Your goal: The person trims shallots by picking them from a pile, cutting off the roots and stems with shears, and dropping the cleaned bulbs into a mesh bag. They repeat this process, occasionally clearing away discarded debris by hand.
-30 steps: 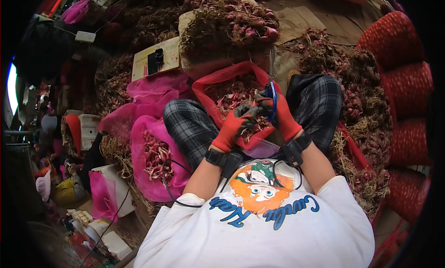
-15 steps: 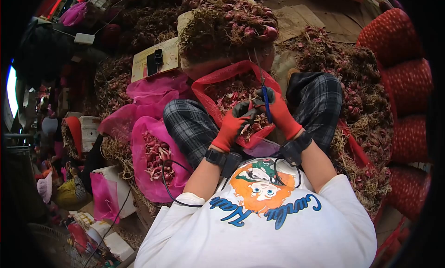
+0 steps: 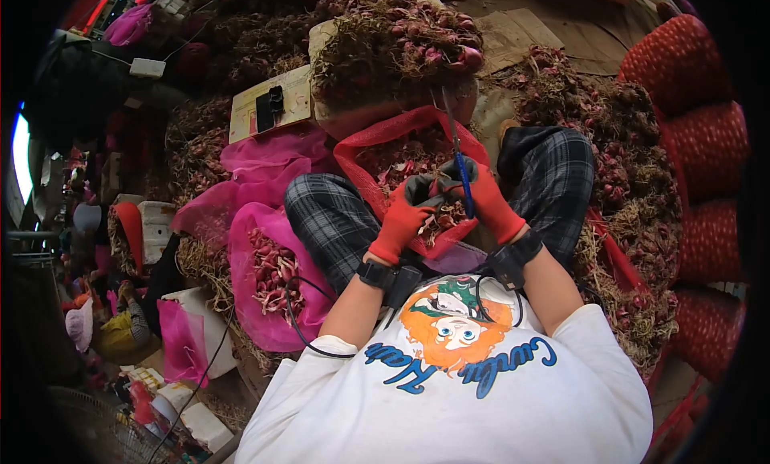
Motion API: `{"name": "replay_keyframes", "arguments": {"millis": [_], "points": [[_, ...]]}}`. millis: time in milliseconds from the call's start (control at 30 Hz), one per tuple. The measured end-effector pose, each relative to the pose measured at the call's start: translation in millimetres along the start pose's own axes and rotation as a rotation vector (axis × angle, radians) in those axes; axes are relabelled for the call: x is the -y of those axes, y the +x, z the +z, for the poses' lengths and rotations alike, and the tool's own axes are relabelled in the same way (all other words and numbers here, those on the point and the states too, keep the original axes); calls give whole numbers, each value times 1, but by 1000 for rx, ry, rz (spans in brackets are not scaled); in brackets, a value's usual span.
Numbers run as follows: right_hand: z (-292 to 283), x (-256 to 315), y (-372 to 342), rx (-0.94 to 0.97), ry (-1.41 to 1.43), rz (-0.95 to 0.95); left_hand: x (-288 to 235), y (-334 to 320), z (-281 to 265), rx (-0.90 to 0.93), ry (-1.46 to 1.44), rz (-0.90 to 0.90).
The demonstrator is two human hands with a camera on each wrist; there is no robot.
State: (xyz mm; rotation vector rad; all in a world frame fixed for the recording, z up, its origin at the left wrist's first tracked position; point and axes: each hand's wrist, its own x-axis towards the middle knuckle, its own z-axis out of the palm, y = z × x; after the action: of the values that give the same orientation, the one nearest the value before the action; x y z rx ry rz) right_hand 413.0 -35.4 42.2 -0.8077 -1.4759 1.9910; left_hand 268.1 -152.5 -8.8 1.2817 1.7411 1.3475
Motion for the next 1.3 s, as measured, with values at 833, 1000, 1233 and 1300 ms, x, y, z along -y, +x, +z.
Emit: {"name": "replay_keyframes", "arguments": {"millis": [833,1000,1233,1300], "points": [[-24,-34,4,-90,296,169,4,2,-3,74,-704,-166],[-17,-22,1,-74,452,105,6,8,7,92,-750,-238],[4,-10,7,-2,-188,-76,-21,11,-5,187,-758,-377],[5,-9,8,0,-298,-144,-5,12,-10,232,-674,-375]]}}
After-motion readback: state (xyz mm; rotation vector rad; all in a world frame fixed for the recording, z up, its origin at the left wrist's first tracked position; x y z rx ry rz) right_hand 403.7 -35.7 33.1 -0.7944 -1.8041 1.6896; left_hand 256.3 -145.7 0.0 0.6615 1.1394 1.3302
